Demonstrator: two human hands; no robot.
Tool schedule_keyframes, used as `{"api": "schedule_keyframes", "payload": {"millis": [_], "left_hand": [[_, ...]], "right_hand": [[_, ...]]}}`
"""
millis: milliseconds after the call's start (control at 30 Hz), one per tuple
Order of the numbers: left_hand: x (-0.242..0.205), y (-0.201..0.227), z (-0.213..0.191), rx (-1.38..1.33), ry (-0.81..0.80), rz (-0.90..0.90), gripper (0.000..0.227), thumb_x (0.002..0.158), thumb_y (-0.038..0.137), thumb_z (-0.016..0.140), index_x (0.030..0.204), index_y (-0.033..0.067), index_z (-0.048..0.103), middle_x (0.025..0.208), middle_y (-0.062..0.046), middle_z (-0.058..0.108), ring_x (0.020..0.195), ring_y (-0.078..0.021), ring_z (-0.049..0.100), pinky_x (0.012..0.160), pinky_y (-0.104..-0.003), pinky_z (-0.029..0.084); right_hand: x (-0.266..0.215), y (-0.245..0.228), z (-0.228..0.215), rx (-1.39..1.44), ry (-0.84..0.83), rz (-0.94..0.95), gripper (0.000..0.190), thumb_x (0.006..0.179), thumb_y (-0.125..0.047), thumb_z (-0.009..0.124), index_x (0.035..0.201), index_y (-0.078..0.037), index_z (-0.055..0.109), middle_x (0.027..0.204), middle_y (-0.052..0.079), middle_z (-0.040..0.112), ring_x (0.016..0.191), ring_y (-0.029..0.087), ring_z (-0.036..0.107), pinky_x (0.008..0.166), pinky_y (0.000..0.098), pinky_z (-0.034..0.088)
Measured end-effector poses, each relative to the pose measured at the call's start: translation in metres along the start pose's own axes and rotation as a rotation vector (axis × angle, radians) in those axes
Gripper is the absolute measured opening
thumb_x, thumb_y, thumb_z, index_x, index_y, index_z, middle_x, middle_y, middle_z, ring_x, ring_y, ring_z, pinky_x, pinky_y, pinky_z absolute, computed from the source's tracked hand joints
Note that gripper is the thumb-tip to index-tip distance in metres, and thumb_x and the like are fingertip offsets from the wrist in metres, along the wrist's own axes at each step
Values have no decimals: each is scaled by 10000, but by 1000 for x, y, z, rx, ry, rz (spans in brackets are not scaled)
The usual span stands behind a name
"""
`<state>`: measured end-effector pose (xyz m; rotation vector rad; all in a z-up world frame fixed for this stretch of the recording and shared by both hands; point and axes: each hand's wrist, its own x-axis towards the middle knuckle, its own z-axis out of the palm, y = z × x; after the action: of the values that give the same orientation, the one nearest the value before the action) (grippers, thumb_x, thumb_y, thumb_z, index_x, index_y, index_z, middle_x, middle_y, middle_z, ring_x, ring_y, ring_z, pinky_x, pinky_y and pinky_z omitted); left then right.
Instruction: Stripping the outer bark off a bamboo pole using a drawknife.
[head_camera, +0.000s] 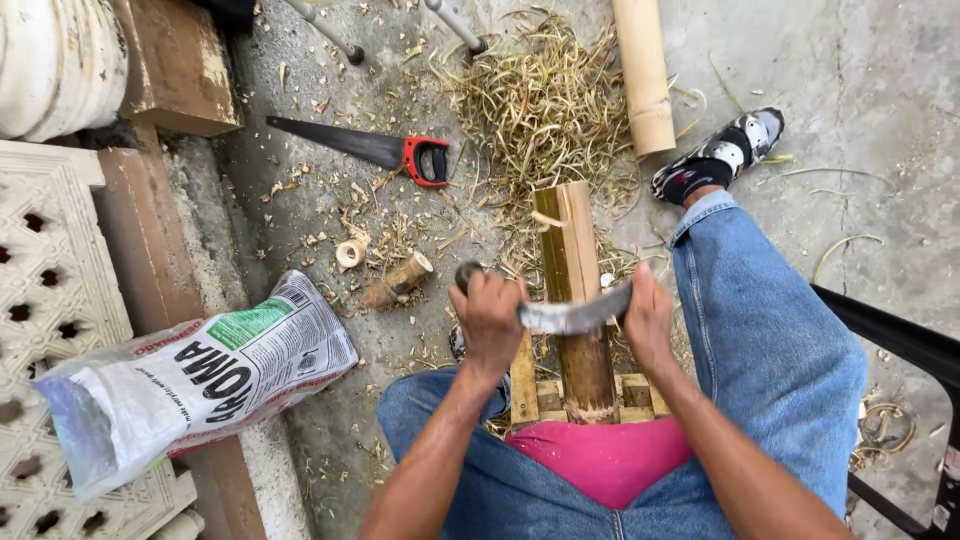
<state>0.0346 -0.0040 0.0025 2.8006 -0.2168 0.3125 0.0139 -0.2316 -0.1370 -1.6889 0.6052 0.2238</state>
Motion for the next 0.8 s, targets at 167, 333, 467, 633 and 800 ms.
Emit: {"api": "schedule_keyframes", "payload": {"millis": [167,333,467,633,800], "left_hand": [[-19,8,-10,-20,-21,32,255,928,179,722,711,138,594,711,-32,557,786,-237,531,755,-441,312],[34,-29,27,54,2,27,283,978,173,718,731,113,594,723,-38,567,764,-237,509,747,-435,312],[113,-50,38,31,75,-1,242,976,174,702,749,142,624,754,-26,591,837,-230,516,784,-437,323],[126,-44,34,89,149,-52,241,931,189,728,717,145,627,736,-16,595,839,-222,523,799,-454,330],[19,-11,4,-14,-16,7,236,926,162,742,739,108,610,767,-33,581,814,-239,524,778,-449,329]], "right_hand": [[-44,2,-12,58,15,98,590,1101,-429,425,641,-64,487,557,-11,413,531,116,369,475,370,301],[32,-45,17,78,-24,16,560,1090,-413,378,649,-86,484,558,-13,414,508,121,404,456,362,322],[109,-110,48,155,-90,-97,546,1122,-448,400,728,-80,484,633,13,483,544,141,438,475,375,335],[117,-140,44,284,-186,-111,517,1099,-470,420,765,-83,497,623,43,486,493,171,442,462,374,351],[5,-28,6,46,-17,37,560,1124,-415,408,698,-54,446,623,-17,356,571,121,320,496,371,250]]}}
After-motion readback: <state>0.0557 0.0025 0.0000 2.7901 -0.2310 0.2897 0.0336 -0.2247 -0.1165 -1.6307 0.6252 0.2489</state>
